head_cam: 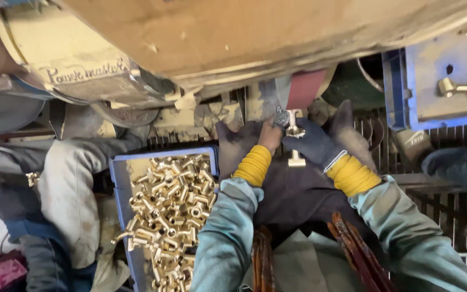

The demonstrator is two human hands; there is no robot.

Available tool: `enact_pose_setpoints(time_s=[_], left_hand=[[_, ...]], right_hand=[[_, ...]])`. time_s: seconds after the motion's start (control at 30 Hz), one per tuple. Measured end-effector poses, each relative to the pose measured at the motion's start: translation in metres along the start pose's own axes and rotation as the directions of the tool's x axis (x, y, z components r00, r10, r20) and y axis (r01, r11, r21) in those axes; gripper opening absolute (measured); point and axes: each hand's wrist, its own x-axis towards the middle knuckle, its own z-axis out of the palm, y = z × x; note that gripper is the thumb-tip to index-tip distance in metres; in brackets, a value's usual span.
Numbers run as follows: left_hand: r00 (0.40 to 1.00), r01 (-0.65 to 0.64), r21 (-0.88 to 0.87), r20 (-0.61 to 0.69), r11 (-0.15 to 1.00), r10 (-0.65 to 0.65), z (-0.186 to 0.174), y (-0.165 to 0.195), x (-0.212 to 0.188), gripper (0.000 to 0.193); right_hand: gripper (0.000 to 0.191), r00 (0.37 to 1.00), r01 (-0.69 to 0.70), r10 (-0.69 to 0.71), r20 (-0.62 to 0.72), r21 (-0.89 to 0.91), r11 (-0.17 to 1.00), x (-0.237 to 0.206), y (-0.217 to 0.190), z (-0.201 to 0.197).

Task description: The person repeatedly picks up small brass-colored metal parts from a blue bin and presses them against a moving belt sander to smooth their surfaces. They handle the parts one at a time, rotating them to contact different sides with the belt, then place the finished pieces into a separate blue bin to the right.

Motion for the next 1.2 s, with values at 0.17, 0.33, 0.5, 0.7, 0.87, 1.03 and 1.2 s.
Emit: enact_pose_setpoints(time_s=[0.17, 0.33, 0.5, 0.7, 0.87, 1.03, 1.2], left_hand=[[0.913, -0.407, 0.295, 0.152, 0.865, 0.378, -0.006, -0.002, -0.008, 0.033], [0.841, -0.542, 0.296, 0.184, 0.787, 0.510, -0.011, -0.004, -0.008, 0.032], [0.976, -0.217, 0.293, 0.069, 0.931, 0.205, -0.011, -0.006, 0.002, 0.031], [0.969, 0.236, -0.013, -0.073, 0.972, -0.236, -0.007, -0.004, 0.011, 0.039], [0.996, 0.042, 0.078, -0.079, 0.996, -0.035, -0.004, 0.005, 0.004, 0.035], [0.907, -0.411, 0.392, 0.081, 0.823, 0.414, -0.003, 0.022, -0.028, 0.032], [0.864, -0.500, 0.207, 0.056, 0.841, 0.500, -0.001, 0.050, -0.084, 0.039]], right_hand=[[0.060, 0.969, 0.220, -0.242, -0.056, -0.261, 0.940, -0.022, 0.002, 0.005], [0.061, 0.922, 0.371, -0.388, 0.006, -0.310, 0.875, -0.019, -0.005, -0.001], [0.057, 0.949, 0.311, -0.302, 0.087, -0.119, 0.943, -0.002, 0.005, -0.007], [0.042, 0.985, 0.123, -0.117, 0.129, -0.039, 0.992, 0.050, 0.009, -0.017], [0.053, 0.997, 0.060, -0.053, 0.048, -0.145, 0.988, 0.019, 0.003, -0.007], [0.052, 0.943, 0.334, -0.327, 0.067, -0.205, 0.920, -0.026, -0.019, -0.001], [0.048, 0.742, 0.562, -0.647, -0.176, -0.363, 0.743, -0.078, -0.055, -0.003]])
